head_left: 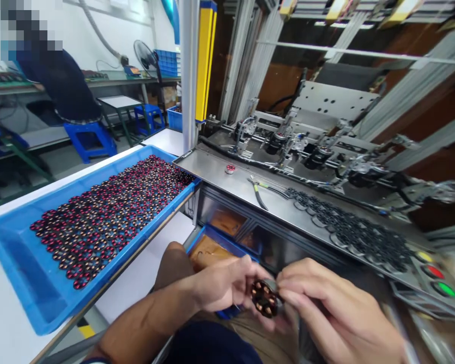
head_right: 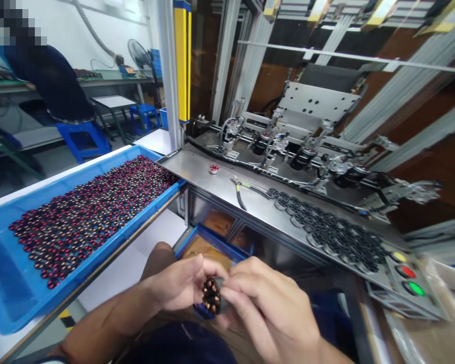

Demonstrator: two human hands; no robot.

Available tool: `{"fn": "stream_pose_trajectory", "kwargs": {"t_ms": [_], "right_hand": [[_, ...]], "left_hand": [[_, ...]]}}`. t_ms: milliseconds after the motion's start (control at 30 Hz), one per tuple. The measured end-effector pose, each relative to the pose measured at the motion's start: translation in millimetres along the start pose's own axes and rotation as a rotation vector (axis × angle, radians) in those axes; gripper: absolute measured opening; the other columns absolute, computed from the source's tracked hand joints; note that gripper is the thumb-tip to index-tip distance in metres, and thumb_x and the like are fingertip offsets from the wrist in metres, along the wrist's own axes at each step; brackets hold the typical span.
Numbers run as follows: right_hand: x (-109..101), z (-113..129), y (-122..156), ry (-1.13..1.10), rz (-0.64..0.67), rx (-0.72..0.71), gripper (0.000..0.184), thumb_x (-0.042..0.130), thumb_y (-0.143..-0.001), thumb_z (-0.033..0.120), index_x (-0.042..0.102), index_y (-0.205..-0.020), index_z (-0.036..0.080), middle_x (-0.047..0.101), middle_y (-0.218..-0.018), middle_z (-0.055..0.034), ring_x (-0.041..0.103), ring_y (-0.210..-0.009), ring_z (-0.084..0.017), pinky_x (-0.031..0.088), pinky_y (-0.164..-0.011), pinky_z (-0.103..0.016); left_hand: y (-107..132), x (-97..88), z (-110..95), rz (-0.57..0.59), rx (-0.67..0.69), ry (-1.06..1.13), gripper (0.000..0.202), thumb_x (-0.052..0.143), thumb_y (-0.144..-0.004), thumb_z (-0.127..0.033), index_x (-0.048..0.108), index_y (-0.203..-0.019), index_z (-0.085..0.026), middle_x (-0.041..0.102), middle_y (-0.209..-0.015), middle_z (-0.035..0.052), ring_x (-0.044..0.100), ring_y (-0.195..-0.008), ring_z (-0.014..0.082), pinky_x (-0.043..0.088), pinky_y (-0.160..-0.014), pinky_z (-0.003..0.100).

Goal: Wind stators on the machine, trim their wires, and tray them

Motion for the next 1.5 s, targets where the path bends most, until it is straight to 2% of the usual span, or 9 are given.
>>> {"fn": "stream_pose_trajectory", "kwargs": {"t_ms": [100,233,367,567,733,967,1133,1367,1500], "right_hand": [[-3.6,-1.2,1.9,-0.024,-0.048,-0.002,0.014,0.061,-0.083,0.002,0.065,-0.09,0.013,0.066,-0.072,-0.0049,0.062,-0.066,-0.012,0.053,-0.059,-0.023],[-12.5,-9.2,7.7,-0.01,-0.18,0.05,0.005,0.064,-0.086,0.008,0.066,-0.085,0.012,0.068,-0.071,-0.0062,0.062,-0.066,-0.012,0.052,-0.061,-0.023],[-12.4,-22.1,14.7,-0.017,-0.233,0.143,0.01,0.062,-0.089,0.012,0.066,-0.081,0.012,0.068,-0.071,-0.0061,0.061,-0.065,-0.011,0.051,-0.061,-0.021],[-11.2,-29.1,21.8,-0.076,-0.283,0.186,0.013,0.064,-0.089,0.016,0.067,-0.078,0.01,0.068,-0.07,-0.0072,0.06,-0.065,-0.011,0.049,-0.061,-0.022],[-10.3,-40.5,32.2,-0.233,-0.415,0.348,0.014,0.067,-0.085,0.017,0.067,-0.073,0.012,0.066,-0.067,-0.0049,0.058,-0.062,-0.01,0.047,-0.059,-0.023],[78.5,-70.0,62.8,-1.225,-0.332,0.88,0.032,0.074,-0.078,0.039,0.06,-0.066,0.013,0.061,-0.056,0.0003,0.057,-0.048,-0.008,0.047,-0.051,-0.021],[94.5,-78.8,71.2,-1.363,-0.371,0.884,0.036,0.08,-0.071,0.042,0.064,-0.066,0.01,0.063,-0.058,-0.0018,0.06,-0.049,-0.01,0.048,-0.05,-0.021],[106.5,-74.5,67.8,-1.589,-0.282,0.792,0.054,0.076,-0.071,0.058,0.07,-0.094,0.009,0.065,-0.084,-0.0064,0.062,-0.073,-0.012,0.051,-0.071,-0.026],[62.6,-87.8,69.4,-1.001,-0.436,0.597,0.041,0.082,-0.07,0.038,0.068,-0.101,0.016,0.066,-0.091,-0.0054,0.061,-0.081,-0.015,0.05,-0.078,-0.03]], "left_hand": [[7.1,11.6,19.7,0.123,-0.143,-0.033,0.055,0.047,-0.09,-0.057,0.069,-0.096,-0.008,0.073,-0.072,0.013,0.073,-0.066,0.0241,0.056,-0.059,0.032],[14.5,-9.5,-0.6,-0.105,0.052,-0.182,0.028,0.06,-0.089,-0.035,0.067,-0.109,-0.016,0.072,-0.085,0.008,0.072,-0.071,0.0178,0.055,-0.06,0.023],[19.8,-17.4,-17.6,-0.206,0.184,-0.348,0.046,0.073,-0.08,-0.024,0.058,-0.123,-0.03,0.068,-0.09,0.0013,0.069,-0.073,0.0141,0.056,-0.064,0.022],[31.7,-20.8,-45.5,-0.382,0.496,-0.634,0.038,0.081,-0.07,-0.021,0.067,-0.105,-0.025,0.063,-0.109,0.0037,0.063,-0.105,0.0176,0.056,-0.083,0.022],[28.8,-25.4,-46.1,-0.41,0.488,-0.634,0.026,0.076,-0.075,-0.013,0.067,-0.096,-0.026,0.063,-0.122,0.003,0.067,-0.101,0.0142,0.055,-0.088,0.023],[20.8,-30.1,-48.9,-0.38,0.447,-0.499,0.023,0.079,-0.074,-0.019,0.067,-0.091,-0.027,0.07,-0.116,0.002,0.07,-0.102,0.0204,0.058,-0.083,0.029],[14.6,-27.0,-47.7,-0.325,0.428,-0.474,0.022,0.078,-0.074,-0.019,0.067,-0.091,-0.028,0.071,-0.115,-0.0001,0.072,-0.097,0.02,0.061,-0.073,0.027],[14.2,-15.1,-49.9,-0.201,0.457,-0.694,0.022,0.073,-0.078,-0.016,0.065,-0.095,-0.028,0.069,-0.12,0.0034,0.053,-0.131,0.0253,0.047,-0.104,0.039],[31.0,-14.4,-67.5,-0.392,0.57,-0.956,0.067,0.087,-0.062,-0.028,0.06,-0.123,-0.03,0.055,-0.14,0.0055,0.044,-0.137,0.0253,0.038,-0.112,0.031]]}}
Point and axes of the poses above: each hand's wrist, its own y-axis away from the middle knuckle, its own x-axis out of the palm, z = x × y, the point moved 10 cm from there along -y, towards the middle knuckle
